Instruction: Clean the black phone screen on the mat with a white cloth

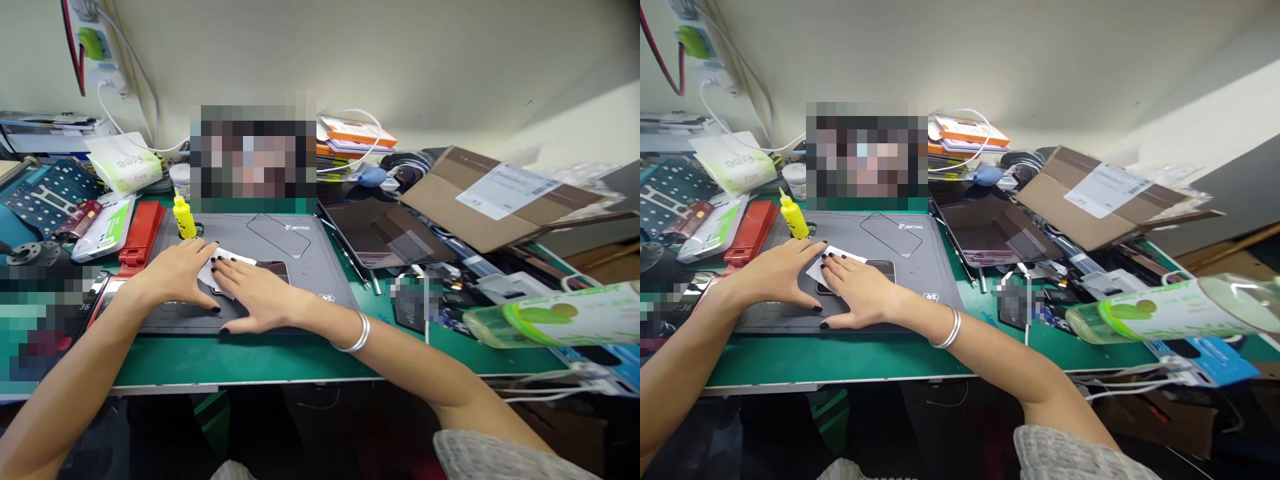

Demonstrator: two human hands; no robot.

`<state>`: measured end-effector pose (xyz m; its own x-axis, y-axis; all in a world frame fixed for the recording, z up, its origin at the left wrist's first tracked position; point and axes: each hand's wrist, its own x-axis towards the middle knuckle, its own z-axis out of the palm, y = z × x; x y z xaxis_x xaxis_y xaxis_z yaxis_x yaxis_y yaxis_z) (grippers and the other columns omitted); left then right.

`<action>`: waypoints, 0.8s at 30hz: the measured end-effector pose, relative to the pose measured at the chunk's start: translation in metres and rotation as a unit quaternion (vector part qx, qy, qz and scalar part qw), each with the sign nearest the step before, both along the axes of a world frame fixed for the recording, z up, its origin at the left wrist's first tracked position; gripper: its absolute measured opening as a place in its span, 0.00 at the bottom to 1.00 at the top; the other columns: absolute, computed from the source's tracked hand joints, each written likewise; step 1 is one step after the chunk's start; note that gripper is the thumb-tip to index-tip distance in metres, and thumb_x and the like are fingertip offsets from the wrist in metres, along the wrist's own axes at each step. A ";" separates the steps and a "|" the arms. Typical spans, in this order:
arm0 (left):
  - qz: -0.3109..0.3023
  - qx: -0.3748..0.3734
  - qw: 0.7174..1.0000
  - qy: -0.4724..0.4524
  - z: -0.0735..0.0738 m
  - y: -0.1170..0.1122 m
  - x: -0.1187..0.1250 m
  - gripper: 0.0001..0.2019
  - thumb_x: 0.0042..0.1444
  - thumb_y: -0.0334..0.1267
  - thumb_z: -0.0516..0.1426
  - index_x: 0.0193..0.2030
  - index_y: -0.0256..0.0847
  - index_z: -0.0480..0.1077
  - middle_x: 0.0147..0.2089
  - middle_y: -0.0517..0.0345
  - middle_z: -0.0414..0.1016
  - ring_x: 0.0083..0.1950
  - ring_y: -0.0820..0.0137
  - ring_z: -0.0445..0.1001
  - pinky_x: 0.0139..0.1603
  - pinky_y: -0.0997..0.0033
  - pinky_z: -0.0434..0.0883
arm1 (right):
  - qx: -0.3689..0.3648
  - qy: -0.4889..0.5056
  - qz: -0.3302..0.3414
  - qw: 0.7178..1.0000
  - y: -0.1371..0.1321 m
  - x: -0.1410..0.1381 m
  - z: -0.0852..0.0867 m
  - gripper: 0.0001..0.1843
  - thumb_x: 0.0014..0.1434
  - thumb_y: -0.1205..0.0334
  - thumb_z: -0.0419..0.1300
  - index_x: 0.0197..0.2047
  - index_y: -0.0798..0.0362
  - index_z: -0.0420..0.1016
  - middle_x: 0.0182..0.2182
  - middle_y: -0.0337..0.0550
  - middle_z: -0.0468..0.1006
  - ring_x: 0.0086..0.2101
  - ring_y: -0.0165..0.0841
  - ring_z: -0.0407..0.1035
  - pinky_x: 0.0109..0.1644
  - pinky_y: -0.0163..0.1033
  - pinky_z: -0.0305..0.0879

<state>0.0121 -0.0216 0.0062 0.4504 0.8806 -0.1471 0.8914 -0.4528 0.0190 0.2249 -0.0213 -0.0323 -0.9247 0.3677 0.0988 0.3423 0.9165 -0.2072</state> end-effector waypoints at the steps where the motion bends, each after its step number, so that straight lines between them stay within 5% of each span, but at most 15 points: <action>1: -0.001 0.000 1.000 0.001 0.000 0.000 -0.001 0.51 0.41 0.61 0.66 0.68 0.37 0.56 0.63 0.40 0.66 0.63 0.48 0.66 0.60 0.54 0.67 | 0.001 -0.003 -0.015 1.000 0.001 0.001 0.001 0.51 0.57 0.38 0.63 0.66 0.73 0.58 0.68 0.73 0.55 0.68 0.56 0.49 0.72 0.57 0.46; 7: -0.008 -0.001 1.000 0.010 0.000 0.004 -0.002 0.51 0.40 0.64 0.65 0.68 0.37 0.57 0.64 0.38 0.64 0.64 0.45 0.64 0.60 0.53 0.67 | 0.006 -0.008 -0.006 1.000 -0.003 0.014 0.001 0.51 0.58 0.35 0.60 0.67 0.72 0.58 0.69 0.70 0.54 0.69 0.54 0.47 0.73 0.53 0.44; 15: -0.016 -0.017 0.999 0.022 0.004 0.004 0.001 0.49 0.44 0.64 0.63 0.68 0.36 0.58 0.64 0.38 0.63 0.65 0.46 0.63 0.60 0.54 0.67 | -0.024 -0.036 -0.110 0.993 -0.014 0.070 -0.004 0.48 0.62 0.42 0.59 0.71 0.69 0.52 0.71 0.68 0.48 0.70 0.54 0.42 0.72 0.60 0.44; 24: -0.036 0.016 0.999 -0.001 -0.002 0.007 -0.004 0.42 0.45 0.58 0.63 0.64 0.36 0.61 0.58 0.40 0.68 0.59 0.48 0.68 0.57 0.55 0.68 | 0.008 -0.005 -0.018 1.000 -0.014 -0.006 0.000 0.48 0.61 0.37 0.58 0.67 0.71 0.59 0.69 0.68 0.54 0.70 0.52 0.46 0.73 0.54 0.43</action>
